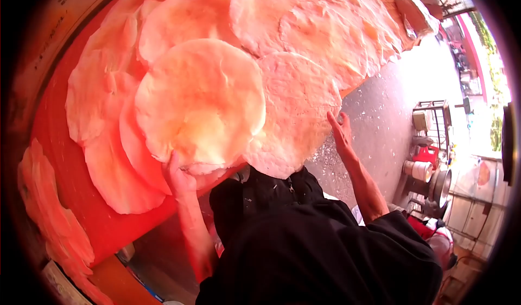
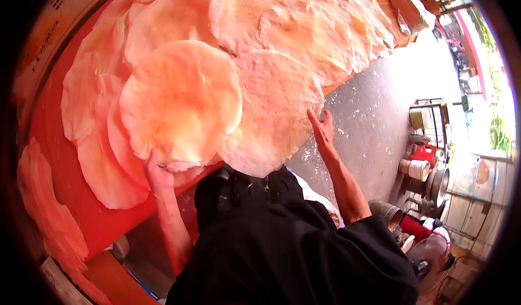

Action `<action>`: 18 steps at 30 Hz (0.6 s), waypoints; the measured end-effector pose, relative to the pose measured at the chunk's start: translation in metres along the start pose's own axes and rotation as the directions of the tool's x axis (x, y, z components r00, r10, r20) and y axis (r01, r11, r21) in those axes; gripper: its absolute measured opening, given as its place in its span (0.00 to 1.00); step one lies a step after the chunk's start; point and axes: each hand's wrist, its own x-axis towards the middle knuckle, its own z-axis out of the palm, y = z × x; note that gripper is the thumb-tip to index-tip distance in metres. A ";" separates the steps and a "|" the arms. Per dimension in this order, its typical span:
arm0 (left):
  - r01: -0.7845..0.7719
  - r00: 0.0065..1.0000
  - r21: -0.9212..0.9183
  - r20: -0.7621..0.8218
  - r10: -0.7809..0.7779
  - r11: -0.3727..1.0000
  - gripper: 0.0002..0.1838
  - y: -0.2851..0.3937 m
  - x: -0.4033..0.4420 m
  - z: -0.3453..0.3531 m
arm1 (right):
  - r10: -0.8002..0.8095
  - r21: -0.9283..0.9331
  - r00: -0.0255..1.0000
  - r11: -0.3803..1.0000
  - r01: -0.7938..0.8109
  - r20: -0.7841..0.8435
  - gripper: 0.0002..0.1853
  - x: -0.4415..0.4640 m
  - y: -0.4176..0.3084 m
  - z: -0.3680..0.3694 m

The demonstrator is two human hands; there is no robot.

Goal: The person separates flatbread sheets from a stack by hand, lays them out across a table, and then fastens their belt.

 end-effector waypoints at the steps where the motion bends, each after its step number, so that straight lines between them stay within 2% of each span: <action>1: -0.017 1.000 0.014 0.024 0.017 1.000 0.24 0.003 0.004 -0.004 | 0.077 0.219 0.983 0.969 -0.114 0.169 0.25 -0.001 0.006 -0.001; 2: -0.036 0.998 0.029 0.043 0.035 0.999 0.23 0.007 0.005 -0.009 | 0.107 0.405 0.931 0.879 -0.252 0.348 0.24 -0.002 0.012 0.000; 3: -0.085 0.996 0.134 0.040 0.081 0.987 0.23 0.014 0.005 -0.014 | 0.082 0.540 0.848 0.738 -0.405 0.523 0.22 -0.001 0.017 0.003; 4: -0.137 0.991 0.234 0.041 0.131 0.963 0.23 0.027 0.007 -0.017 | -0.110 0.432 0.939 0.901 -0.044 0.326 0.16 0.005 0.022 0.005; 5: -0.183 0.983 0.333 0.047 0.178 0.925 0.23 0.038 0.009 -0.021 | -0.117 0.502 0.941 0.863 -0.063 0.318 0.13 -0.008 -0.009 -0.012; 6: -0.167 0.985 0.187 0.064 0.158 0.968 0.22 0.046 0.016 -0.029 | -0.172 0.485 0.928 0.875 -0.011 0.332 0.12 -0.016 -0.041 -0.034; 7: -0.228 0.972 0.213 0.100 0.211 0.950 0.21 0.054 0.021 -0.037 | -0.230 0.468 0.911 0.882 0.046 0.343 0.11 -0.020 -0.074 -0.054; 9: -0.102 0.992 0.233 0.092 0.082 0.967 0.22 0.067 0.026 -0.056 | -0.479 0.506 0.820 0.815 0.283 0.313 0.08 -0.019 -0.125 -0.076; 11: -0.010 1.000 0.224 0.003 0.010 0.974 0.23 0.062 0.029 -0.079 | -0.608 0.587 0.755 0.713 0.383 0.245 0.08 -0.008 -0.170 -0.088; 12: 0.034 0.999 0.213 -0.040 -0.026 0.977 0.23 0.062 0.032 -0.087 | -0.609 0.600 0.771 0.691 0.403 0.183 0.08 -0.001 -0.187 -0.096; 13: 0.073 0.997 0.125 0.012 -0.075 0.990 0.24 0.065 0.032 -0.092 | -0.610 0.607 0.783 0.670 0.426 0.124 0.08 0.010 -0.196 -0.103; 15: 0.167 0.980 -0.060 0.116 -0.159 0.984 0.25 0.067 0.028 -0.101 | -0.509 0.622 0.858 0.695 0.362 0.068 0.08 0.038 -0.197 -0.113; 16: 0.240 0.969 -0.175 0.099 -0.225 0.955 0.27 0.067 0.026 -0.101 | -0.379 0.603 0.925 0.743 0.290 0.020 0.09 0.041 -0.199 -0.112; 17: 0.190 0.979 -0.187 0.114 -0.170 0.964 0.27 0.068 0.023 -0.097 | -0.313 0.617 0.949 0.755 0.223 0.039 0.11 0.059 -0.185 -0.109; 18: 0.137 0.986 -0.197 0.124 -0.114 0.971 0.27 0.070 0.016 -0.091 | -0.339 0.620 0.940 0.746 0.243 0.039 0.11 0.071 -0.165 -0.100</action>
